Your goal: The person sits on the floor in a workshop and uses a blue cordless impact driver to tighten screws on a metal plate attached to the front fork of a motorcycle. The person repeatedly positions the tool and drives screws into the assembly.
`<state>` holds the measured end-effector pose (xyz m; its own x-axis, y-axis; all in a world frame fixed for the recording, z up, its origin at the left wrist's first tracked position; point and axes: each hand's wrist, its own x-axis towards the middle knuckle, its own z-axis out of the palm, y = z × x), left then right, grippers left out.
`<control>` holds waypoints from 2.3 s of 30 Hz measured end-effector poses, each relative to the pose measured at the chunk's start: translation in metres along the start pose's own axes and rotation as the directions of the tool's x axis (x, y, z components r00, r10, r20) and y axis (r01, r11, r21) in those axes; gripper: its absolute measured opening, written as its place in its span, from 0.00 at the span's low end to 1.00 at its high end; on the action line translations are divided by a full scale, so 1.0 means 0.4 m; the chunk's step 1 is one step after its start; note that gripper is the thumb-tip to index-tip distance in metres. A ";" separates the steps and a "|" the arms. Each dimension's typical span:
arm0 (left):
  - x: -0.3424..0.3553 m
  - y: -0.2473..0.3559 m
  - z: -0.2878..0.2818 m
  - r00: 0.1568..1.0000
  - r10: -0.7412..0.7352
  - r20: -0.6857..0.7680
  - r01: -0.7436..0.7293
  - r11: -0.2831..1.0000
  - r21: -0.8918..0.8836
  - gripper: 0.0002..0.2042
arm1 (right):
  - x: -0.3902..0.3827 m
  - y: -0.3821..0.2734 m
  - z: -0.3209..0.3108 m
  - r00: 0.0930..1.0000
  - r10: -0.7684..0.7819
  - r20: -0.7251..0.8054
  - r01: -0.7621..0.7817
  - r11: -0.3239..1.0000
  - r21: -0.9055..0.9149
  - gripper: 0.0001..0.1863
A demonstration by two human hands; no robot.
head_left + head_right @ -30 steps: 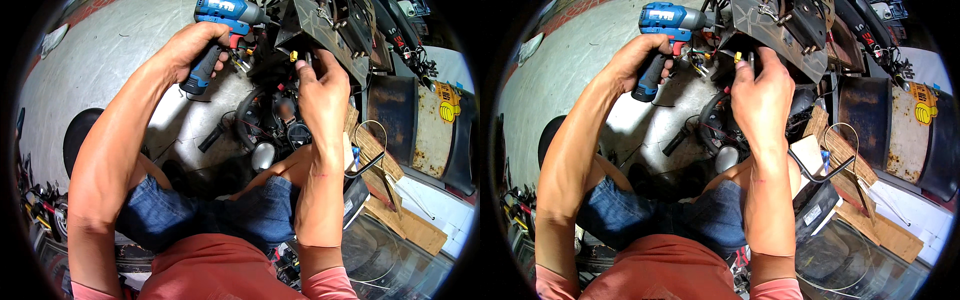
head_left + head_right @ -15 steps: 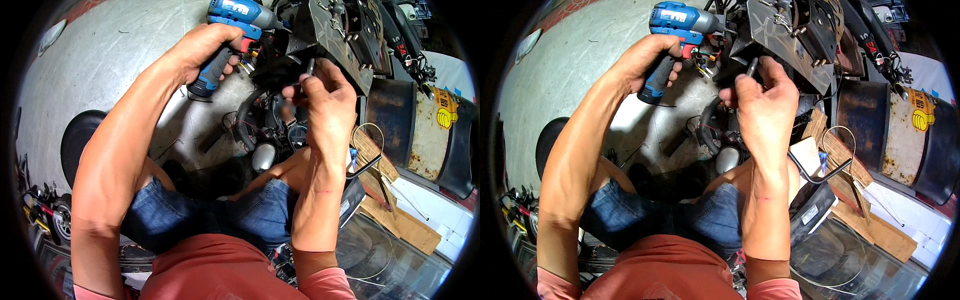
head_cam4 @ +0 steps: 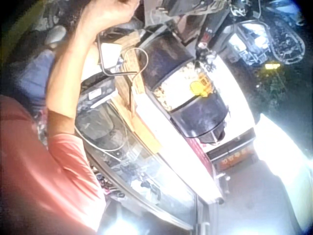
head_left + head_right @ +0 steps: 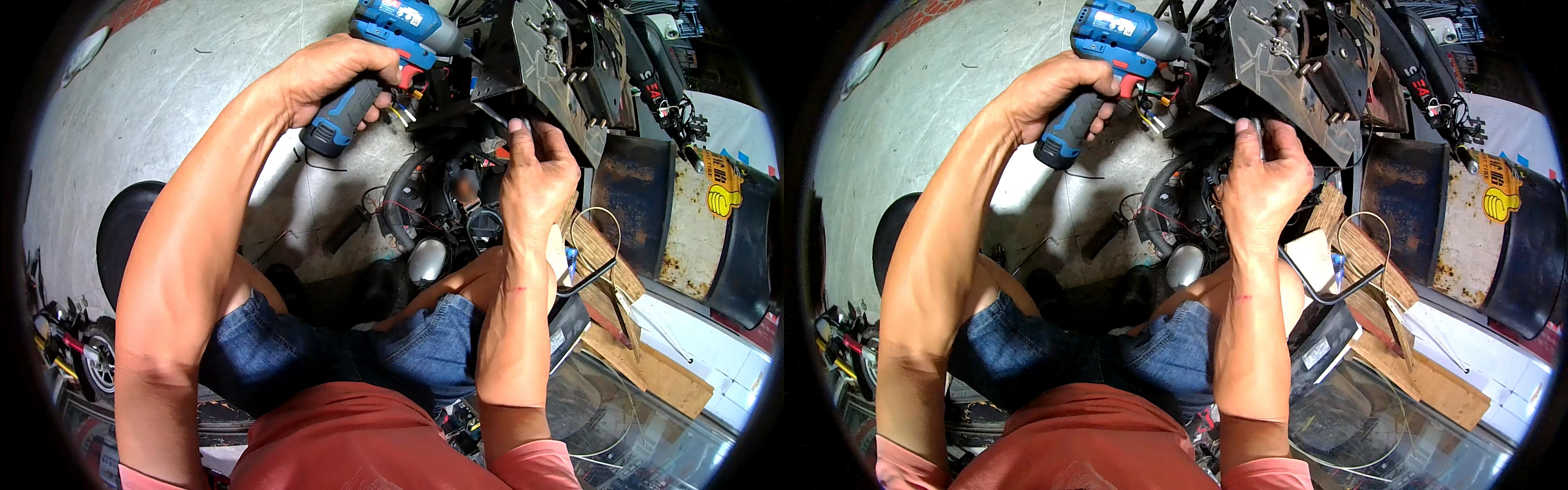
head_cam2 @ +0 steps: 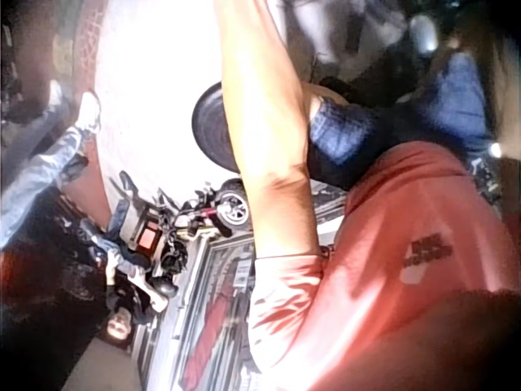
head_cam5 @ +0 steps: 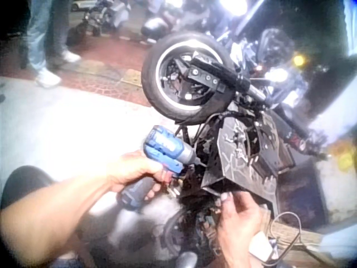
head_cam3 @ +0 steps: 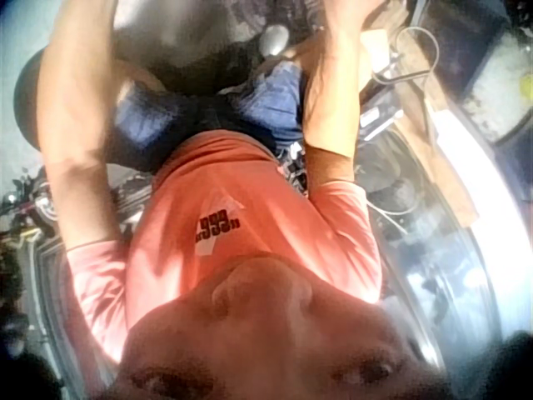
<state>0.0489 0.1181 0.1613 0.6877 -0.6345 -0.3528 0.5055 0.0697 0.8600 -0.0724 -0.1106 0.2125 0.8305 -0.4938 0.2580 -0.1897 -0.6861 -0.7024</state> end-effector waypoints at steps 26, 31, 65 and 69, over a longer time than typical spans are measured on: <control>0.068 -0.038 -0.077 0.950 0.297 0.097 -0.306 0.817 0.489 0.18 | 0.011 -0.004 -0.014 0.992 -0.021 0.123 0.023 1.000 -0.012 0.18; 0.055 -0.017 -0.057 0.987 -0.022 0.160 0.014 0.999 0.052 0.16 | 0.014 0.009 -0.011 0.992 -0.055 0.115 0.058 0.998 -0.022 0.19; 0.051 -0.009 -0.052 0.982 -0.106 0.155 0.098 0.994 0.057 0.18 | 0.001 -0.030 -0.028 0.954 -0.019 0.298 0.087 0.972 -0.218 0.18; 0.053 0.002 -0.031 0.973 -0.119 0.200 0.120 0.993 0.011 0.16 | -0.012 0.007 -0.006 0.967 -0.189 0.169 0.216 0.964 -0.155 0.14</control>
<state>0.0706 0.1142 0.1500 0.5045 -0.7791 -0.3722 0.5783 -0.0153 0.8157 -0.0782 -0.1115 0.2111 0.9277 -0.2575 0.2703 -0.0851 -0.8508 -0.5186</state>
